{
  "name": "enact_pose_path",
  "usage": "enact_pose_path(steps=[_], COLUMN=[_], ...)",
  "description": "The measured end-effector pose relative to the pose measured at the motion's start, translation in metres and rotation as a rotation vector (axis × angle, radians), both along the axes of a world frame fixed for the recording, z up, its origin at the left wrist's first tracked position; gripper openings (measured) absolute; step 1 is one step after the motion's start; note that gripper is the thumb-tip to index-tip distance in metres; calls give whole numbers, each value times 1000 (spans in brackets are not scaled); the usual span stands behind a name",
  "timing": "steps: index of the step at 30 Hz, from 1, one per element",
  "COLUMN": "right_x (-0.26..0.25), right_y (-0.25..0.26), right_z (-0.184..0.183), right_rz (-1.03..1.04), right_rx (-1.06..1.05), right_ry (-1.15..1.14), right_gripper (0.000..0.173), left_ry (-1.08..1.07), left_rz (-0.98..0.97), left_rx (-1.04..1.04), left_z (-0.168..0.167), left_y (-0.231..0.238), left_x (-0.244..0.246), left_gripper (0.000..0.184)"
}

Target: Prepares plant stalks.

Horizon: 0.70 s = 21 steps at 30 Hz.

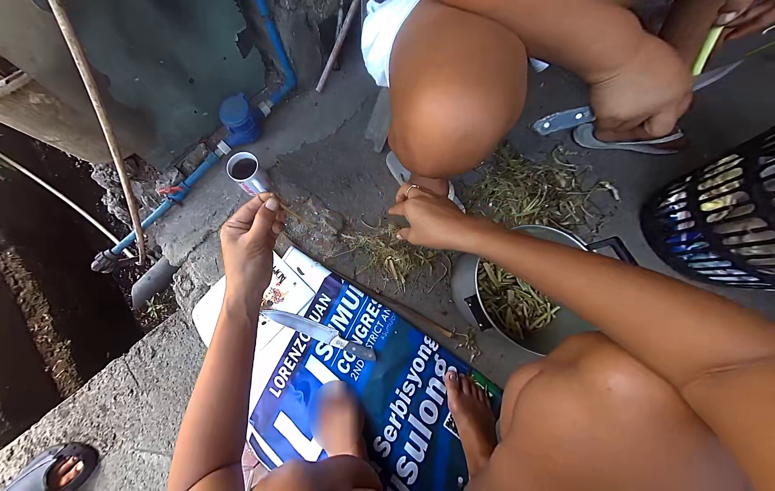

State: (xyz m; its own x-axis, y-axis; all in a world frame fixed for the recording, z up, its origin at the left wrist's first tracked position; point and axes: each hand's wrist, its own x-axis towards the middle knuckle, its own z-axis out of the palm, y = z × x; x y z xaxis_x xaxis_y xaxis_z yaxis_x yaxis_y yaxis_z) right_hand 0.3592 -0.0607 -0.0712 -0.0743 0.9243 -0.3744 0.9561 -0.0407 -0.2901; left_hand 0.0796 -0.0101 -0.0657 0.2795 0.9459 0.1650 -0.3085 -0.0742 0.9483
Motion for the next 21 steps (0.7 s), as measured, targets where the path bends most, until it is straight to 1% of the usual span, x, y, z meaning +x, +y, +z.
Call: enact_pose_path(steps=[1, 2, 4, 5, 6, 7, 8, 9, 10, 13, 15, 18, 21], right_x=[-3, -6, -8, -8, -8, -8, -8, -8, -10, -20, -29, -38, -43], right_y=[-1, -1, -1, 0, 1, 1, 1, 1, -1, -8, -12, -17, -20], right_z=[0, 0, -2, -3, -4, -4, -3, -1, 1, 6, 12, 18, 20], right_rz=[10, 28, 64, 67, 59, 48, 32, 12, -14, -69, -59, -22, -6], right_rx=[37, 76, 138, 142, 128, 104, 82, 85, 129, 368, 484, 562, 560], right_ry=[-39, -74, -107, -101, -81, -50, -9, 47, 131, 474, 631, 728, 733], right_gripper=[26, 20, 20, 16, 15, 31, 42, 45, 42, 19, 15, 14, 16], left_ry=[8, 15, 25, 27, 31, 30, 28, 22, 19, -11, -30, -49, -65], left_rz=[0, 0, 3, 6, 3, -2, -9, -14, -18, -32, -47, -52, -36], left_rx=[-16, -32, -64, -80, -97, -117, -143, -170, -198, -282, -329, -403, -465], left_z=[0, 0, -1, -1, -2, -1, 0, 0, 1, 0, -1, 0, 1], left_y=[-1, -2, -3, -4, -4, -5, -6, -7, -8, -10, -12, -13, -14], left_x=[1, 3, 5, 6, 7, 8, 9, 10, 11, 16, 19, 23, 27], left_gripper=[17, 16, 15, 14, 14, 15, 15, 16, 16, 16, 17, 17, 16])
